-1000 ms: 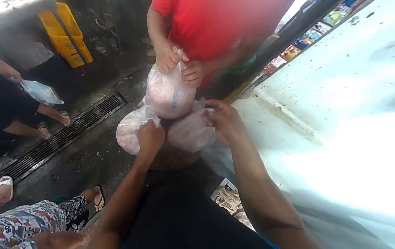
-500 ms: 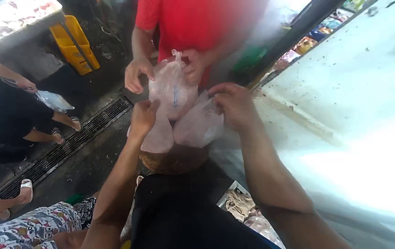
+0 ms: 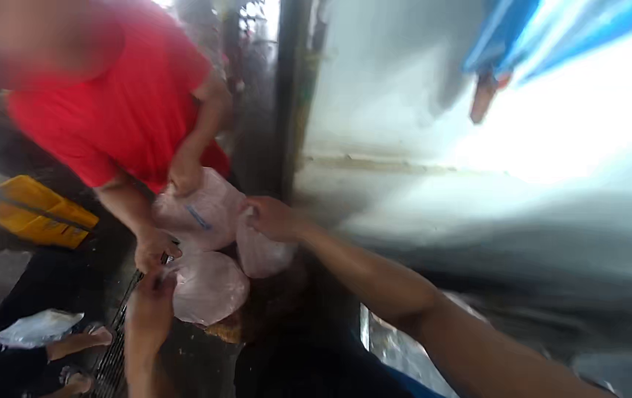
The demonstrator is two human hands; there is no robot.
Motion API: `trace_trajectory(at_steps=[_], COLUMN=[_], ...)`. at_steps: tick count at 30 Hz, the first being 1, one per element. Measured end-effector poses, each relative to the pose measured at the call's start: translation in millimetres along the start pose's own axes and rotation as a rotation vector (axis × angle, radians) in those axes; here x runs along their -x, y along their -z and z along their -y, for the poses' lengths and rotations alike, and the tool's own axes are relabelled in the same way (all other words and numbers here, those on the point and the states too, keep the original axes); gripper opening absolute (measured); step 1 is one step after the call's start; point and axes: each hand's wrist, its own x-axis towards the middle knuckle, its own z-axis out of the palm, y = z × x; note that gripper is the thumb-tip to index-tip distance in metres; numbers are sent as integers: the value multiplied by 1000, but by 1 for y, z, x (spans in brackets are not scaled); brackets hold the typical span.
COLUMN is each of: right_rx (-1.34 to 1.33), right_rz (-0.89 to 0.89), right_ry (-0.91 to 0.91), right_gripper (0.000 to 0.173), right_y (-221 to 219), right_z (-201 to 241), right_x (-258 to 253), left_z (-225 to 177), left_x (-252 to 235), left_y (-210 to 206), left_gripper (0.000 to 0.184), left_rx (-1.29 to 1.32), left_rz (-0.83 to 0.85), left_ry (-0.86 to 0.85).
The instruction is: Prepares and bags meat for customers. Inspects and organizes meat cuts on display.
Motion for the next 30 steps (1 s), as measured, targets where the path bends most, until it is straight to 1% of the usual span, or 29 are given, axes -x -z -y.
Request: trace_trajectory(at_steps=[2, 4, 6, 7, 8, 9, 10, 11, 12, 13, 14, 15, 17, 18, 20, 22, 24, 27, 29, 30], right_rx=[75, 180, 330, 360, 369, 356, 307, 236, 168, 99, 57, 45, 61, 49, -55, -196, -300, -327, -303, -279], right_rz=[-105, -212, -384, -472, -583, -689, -754, -761, -713, -647, -575, -516, -408, -358, -292, -305, -424, -725, -958, -1048], right_ry=[20, 36, 59, 76, 122, 185, 249, 300, 308, 280, 210, 99, -219, -389, -697, -912, -1019, -1081, -1078, -1072], right_gripper=[31, 39, 44, 46, 45, 44, 41, 39, 38, 38, 37, 36, 37, 37, 36, 36, 37, 37, 42, 45], right_y=[-8, -18, -27, -31, -37, -43, -49, -54, -62, -73, -87, -106, -152, -177, -219, -241, -241, -228, -200, -186], right_z=[-2, -2, 9, 19, 27, 33, 36, 39, 38, 34, 22, 6, -40, -67, -115, -146, -164, -196, -228, -243], right_x=[8, 17, 33, 44, 56, 68, 79, 93, 108, 123, 137, 151, 185, 205, 247, 286, 313, 327, 327, 324], left_z=[-2, -10, -15, -13, -11, -7, -5, -4, -1, 2, 6, 9, 7, 4, -3, -15, -27, -55, -82, -91], left_x=[15, 32, 42, 44, 43, 41, 40, 40, 42, 46, 50, 54, 62, 66, 69, 69, 69, 75, 86, 92], left_y=[5, 14, 21, 23, 23, 20, 14, 6, -5, -16, -28, -40, -59, -66, -77, -89, -105, -128, -141, -144], left_gripper=[33, 41, 40, 38, 35, 32, 31, 32, 33, 35, 37, 39, 40, 41, 45, 48, 47, 51, 52, 52], left_rx=[-25, -19, 84, 188, 320, 443, 532, 561, 540, 475, 371, 240, 5, -60, -97, -76, -106, -303, -411, -441], left_rz=[-32, -56, -54, -2, 118, 289, 481, 642, 767, 857, 930, 994, 1105, 1161, 1220, 1249, 1243, 1241, 1257, 1270], left_ry=[-100, -193, -344, -437, -518, -573, -600, -618, -625, -637, -668, -695, -727, -734, -755, -786, -861, -951, -990, -1006])
